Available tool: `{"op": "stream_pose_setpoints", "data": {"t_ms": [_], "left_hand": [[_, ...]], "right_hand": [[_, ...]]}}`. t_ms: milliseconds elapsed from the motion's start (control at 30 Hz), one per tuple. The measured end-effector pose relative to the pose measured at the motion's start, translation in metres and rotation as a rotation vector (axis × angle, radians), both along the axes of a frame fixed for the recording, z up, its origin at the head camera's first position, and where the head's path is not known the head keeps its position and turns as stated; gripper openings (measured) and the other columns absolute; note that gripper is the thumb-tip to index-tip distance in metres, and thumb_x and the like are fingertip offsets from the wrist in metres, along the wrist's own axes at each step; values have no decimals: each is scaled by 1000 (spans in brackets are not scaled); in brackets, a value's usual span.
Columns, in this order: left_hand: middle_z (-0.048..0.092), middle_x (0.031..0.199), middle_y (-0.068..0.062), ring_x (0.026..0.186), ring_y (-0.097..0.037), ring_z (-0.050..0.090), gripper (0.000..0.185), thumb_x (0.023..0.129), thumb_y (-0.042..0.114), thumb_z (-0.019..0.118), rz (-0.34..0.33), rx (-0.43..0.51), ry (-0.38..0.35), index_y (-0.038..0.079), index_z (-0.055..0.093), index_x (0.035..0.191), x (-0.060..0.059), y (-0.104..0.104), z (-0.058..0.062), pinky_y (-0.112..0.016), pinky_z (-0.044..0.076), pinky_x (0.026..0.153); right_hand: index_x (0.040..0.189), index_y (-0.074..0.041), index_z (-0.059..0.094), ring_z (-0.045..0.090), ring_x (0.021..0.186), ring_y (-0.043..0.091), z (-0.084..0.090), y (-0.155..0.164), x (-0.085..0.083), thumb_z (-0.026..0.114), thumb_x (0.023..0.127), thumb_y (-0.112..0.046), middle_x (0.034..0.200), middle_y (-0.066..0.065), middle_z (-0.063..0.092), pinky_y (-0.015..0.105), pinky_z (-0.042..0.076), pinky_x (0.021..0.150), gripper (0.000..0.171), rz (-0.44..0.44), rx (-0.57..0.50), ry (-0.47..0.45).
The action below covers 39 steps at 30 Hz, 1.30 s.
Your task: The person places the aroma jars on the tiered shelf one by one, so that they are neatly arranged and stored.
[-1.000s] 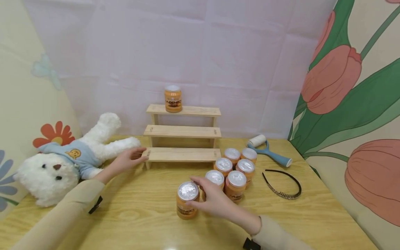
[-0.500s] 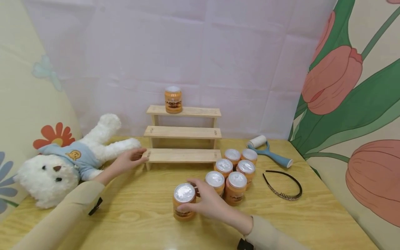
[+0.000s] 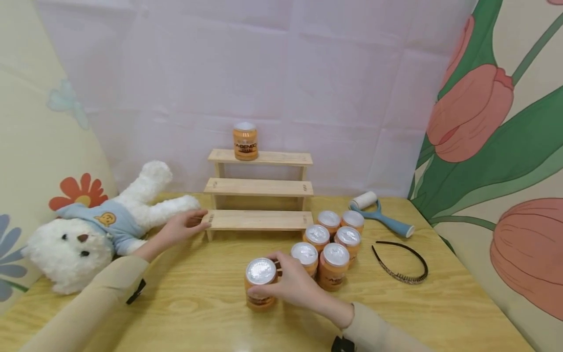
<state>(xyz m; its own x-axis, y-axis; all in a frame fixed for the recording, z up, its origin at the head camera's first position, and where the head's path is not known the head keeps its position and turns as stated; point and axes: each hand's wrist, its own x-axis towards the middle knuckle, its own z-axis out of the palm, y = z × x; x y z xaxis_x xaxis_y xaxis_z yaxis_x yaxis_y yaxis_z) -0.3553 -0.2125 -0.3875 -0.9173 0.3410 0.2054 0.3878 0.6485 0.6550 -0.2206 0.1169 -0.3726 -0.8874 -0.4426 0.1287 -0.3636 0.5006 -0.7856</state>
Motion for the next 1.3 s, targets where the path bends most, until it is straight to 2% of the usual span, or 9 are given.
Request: {"op": "stream_pose_setpoints", "data": {"t_ms": [167,367,667,800,1000,1300], "left_hand": [[45,138,-27,121,-43,49,62,94,34,57,3,-2,-10,-5,41,139,2,2,0,-49,47,97],[45,138,-27,120,-42,50,62,94,34,57,6,3,-11,-5,41,139,2,2,2,-49,48,97],[46,137,-27,120,-42,50,61,94,33,58,12,-2,-4,-4,41,139,-1,1,4,-49,47,97],[46,137,-26,120,-42,50,62,94,35,58,15,-1,-10,-4,41,139,-1,0,3,-49,47,97],[46,137,-26,119,-42,51,61,94,34,58,15,0,2,-5,41,139,-2,-1,2,-49,47,97],[48,135,-27,118,-41,52,60,93,32,59,10,10,12,-6,43,137,-2,-1,-4,-49,47,97]], "right_hand": [[123,-11,55,62,94,12,8,6,-1,80,72,-42,108,0,64,21,53,71,65,-8,-9,3],[122,-14,56,62,96,15,35,14,-1,80,73,-37,108,2,65,24,54,74,59,-18,-59,9],[123,-19,57,63,95,15,68,26,-10,81,72,-36,109,0,64,32,55,79,59,-61,-79,92],[127,-16,55,63,97,16,80,34,-19,79,75,-38,112,3,64,30,55,78,62,-78,-66,81],[129,-13,53,63,99,21,94,43,-39,76,79,-31,116,9,61,31,55,78,58,-61,-133,66],[129,-10,53,62,97,18,110,49,-73,75,81,-30,114,10,63,31,56,79,56,-93,-189,143]]}}
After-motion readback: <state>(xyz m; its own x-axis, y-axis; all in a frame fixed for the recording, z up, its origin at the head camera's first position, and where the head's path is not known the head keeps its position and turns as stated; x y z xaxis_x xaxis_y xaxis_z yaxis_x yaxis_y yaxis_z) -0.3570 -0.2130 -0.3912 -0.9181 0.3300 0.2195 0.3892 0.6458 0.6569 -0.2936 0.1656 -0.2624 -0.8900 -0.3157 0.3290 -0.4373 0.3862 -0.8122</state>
